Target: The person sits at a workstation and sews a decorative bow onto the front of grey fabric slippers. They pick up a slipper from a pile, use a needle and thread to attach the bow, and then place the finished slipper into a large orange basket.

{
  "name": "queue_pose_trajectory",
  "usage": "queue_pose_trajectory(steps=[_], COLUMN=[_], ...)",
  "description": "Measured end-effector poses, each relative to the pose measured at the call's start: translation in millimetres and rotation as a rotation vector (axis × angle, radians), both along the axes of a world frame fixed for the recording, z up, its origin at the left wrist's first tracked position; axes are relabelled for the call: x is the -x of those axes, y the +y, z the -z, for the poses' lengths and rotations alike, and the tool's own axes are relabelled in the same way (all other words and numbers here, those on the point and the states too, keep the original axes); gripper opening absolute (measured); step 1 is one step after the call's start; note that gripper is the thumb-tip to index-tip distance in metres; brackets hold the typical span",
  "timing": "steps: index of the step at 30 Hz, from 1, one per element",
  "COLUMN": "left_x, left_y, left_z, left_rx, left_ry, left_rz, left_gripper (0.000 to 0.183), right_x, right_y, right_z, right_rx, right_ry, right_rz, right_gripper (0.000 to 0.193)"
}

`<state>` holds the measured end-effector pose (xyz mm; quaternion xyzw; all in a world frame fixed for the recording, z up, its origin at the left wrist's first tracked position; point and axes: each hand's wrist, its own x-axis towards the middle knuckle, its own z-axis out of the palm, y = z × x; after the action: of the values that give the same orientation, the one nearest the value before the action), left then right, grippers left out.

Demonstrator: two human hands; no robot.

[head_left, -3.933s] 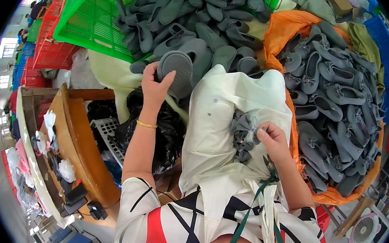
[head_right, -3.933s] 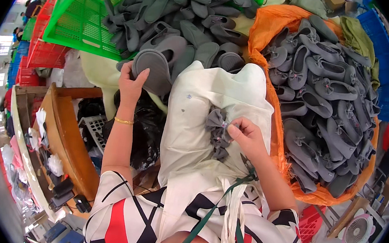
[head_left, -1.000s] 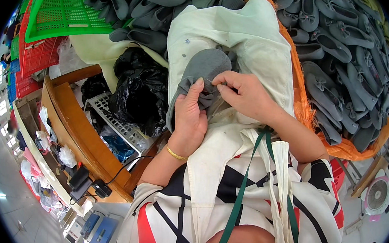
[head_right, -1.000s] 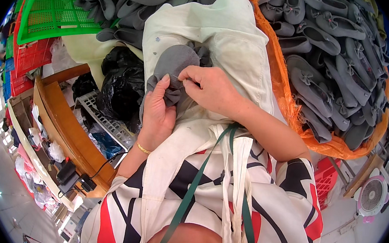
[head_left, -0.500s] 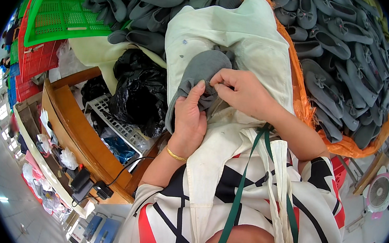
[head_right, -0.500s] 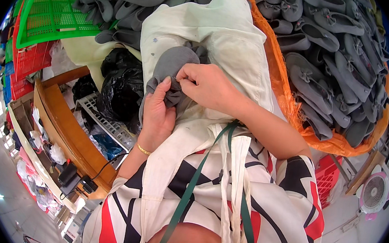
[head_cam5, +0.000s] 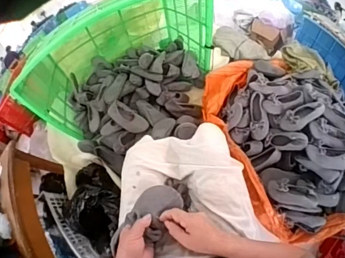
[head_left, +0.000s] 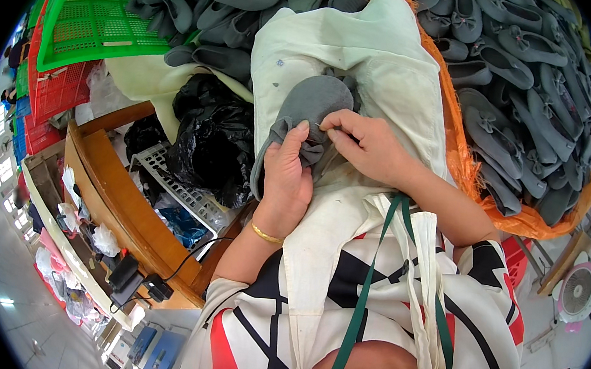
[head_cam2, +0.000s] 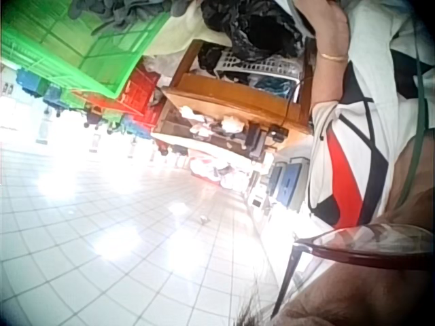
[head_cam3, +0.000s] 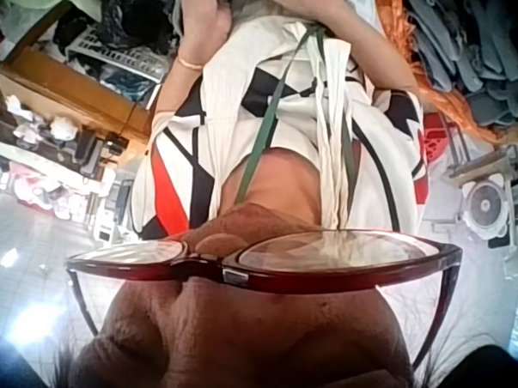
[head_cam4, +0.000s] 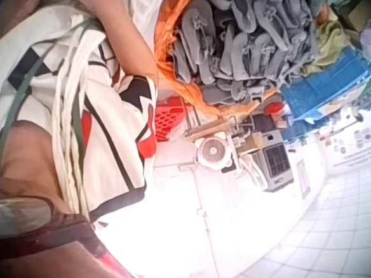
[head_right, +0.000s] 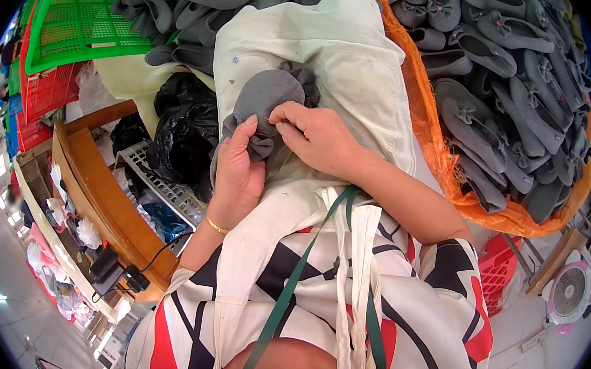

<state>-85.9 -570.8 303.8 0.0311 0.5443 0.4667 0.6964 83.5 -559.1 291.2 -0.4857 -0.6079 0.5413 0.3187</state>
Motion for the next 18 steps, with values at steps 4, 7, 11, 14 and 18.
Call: queue_pose_trajectory(steps=[4, 7, 11, 14, 18], left_x=[-1, -8, -8, -10, -14], left_y=[-4, -6, -11, -14, -14], left_z=[5, 1, 6, 5, 3], left_rx=[-0.006, -0.083, -0.14, -0.159, -0.158], left_ry=[0.028, 0.013, 0.001, 0.041, 0.017], left_rz=[0.036, 0.077, 0.103, 0.082, 0.127], left_gripper=[0.027, 0.019, 0.027, 0.028, 0.025], right_x=[10, 19, 11, 3, 1], right_y=[-4, 7, 18, 26, 27], right_z=[-1, -10, -10, -19, -10], right_rx=[0.042, 0.042, -0.117, -0.359, -0.372], right_ry=[-0.03, 0.016, -0.215, -0.4, -0.28], right_rz=[0.071, 0.124, 0.052, 0.023, -0.041], right_gripper=[0.013, 0.013, 0.011, 0.01, 0.011])
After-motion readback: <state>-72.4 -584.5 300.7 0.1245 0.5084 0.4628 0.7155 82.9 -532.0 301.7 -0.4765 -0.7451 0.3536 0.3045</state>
